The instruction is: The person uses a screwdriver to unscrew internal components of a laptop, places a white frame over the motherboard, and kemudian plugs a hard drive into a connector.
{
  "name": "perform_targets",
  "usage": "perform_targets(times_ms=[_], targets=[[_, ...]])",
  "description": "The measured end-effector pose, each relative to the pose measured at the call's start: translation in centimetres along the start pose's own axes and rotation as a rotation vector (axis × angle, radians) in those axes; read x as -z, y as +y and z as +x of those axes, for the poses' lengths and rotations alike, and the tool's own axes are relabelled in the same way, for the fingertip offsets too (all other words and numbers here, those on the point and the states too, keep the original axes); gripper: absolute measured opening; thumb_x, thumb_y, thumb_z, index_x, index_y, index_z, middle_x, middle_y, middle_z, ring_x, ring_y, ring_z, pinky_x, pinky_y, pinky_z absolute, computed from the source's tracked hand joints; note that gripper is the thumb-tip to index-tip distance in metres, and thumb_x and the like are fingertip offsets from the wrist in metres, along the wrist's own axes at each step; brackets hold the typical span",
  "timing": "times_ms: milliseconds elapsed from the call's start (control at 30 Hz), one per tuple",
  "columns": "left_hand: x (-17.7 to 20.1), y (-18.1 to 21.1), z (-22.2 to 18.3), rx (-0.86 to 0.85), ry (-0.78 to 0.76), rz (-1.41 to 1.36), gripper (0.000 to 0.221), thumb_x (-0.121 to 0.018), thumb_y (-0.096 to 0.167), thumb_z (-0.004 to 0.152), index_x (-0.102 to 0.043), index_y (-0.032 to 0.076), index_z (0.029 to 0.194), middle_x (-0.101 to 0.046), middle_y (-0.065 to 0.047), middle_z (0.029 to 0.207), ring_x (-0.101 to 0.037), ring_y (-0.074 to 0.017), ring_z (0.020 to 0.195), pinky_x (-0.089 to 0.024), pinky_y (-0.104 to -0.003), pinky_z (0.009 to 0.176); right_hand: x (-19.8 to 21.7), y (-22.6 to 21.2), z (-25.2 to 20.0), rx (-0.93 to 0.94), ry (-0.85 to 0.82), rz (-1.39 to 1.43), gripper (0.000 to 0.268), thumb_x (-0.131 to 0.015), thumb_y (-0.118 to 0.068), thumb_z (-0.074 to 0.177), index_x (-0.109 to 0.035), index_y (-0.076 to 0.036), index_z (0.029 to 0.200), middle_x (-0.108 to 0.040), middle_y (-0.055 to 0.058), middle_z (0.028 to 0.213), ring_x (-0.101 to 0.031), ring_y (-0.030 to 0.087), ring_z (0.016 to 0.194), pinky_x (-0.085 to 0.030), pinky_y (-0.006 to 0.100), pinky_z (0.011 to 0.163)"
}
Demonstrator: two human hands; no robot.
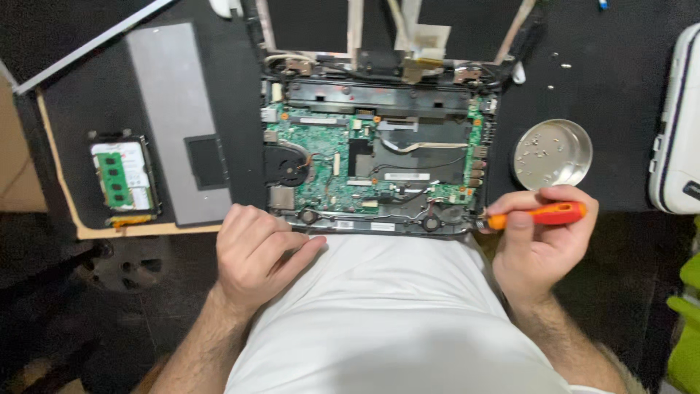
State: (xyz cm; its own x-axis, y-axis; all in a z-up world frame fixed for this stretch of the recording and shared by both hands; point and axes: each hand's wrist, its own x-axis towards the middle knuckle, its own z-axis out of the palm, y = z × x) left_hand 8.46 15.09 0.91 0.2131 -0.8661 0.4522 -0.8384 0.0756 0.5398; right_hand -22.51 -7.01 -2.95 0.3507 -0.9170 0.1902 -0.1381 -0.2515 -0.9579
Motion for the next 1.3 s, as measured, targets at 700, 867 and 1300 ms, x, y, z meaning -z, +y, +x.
perform_targets(times_ms=[700,867,1300], targets=[[-0.7,-3.0,-3.9,-0.03,0.114,0.101,0.031,-0.107,0.028,0.106,-0.083,0.008,0.104,-0.077,-0.007,0.11,-0.07,-0.0303,0.092,-0.049,-0.045,0.081,1.2,-2.7,0.8,-0.013,-0.322,-0.361,0.048,-0.084,0.008,0.107,-0.04,0.001,0.126,-0.076,0.032,0.133,-0.08,0.029,0.1,-0.064,0.038,0.096],[-0.8,-2.4,-3.6,-0.021,0.096,0.055,0.028,-0.105,0.025,0.105,-0.083,0.007,0.103,-0.08,-0.008,0.107,-0.069,-0.0295,0.09,-0.048,-0.045,0.081,2.1,-2.7,0.7,0.027,-0.37,-0.307,0.083,-0.108,-0.011,0.08,-0.037,-0.003,0.122,-0.076,0.036,0.141,-0.083,0.032,0.116,-0.072,0.038,0.104],[-1.6,-2.4,-4.6,0.07,0.154,0.062,0.018,-0.106,0.015,0.097,-0.089,0.012,0.095,-0.077,-0.004,0.092,-0.073,-0.0273,0.08,-0.064,-0.045,0.078,0.8,-1.4,1.6,0.192,-0.276,-0.287,0.066,-0.113,-0.007,0.085,-0.049,0.001,0.102,-0.085,0.029,0.128,-0.09,0.035,0.097,-0.077,0.04,0.088]])
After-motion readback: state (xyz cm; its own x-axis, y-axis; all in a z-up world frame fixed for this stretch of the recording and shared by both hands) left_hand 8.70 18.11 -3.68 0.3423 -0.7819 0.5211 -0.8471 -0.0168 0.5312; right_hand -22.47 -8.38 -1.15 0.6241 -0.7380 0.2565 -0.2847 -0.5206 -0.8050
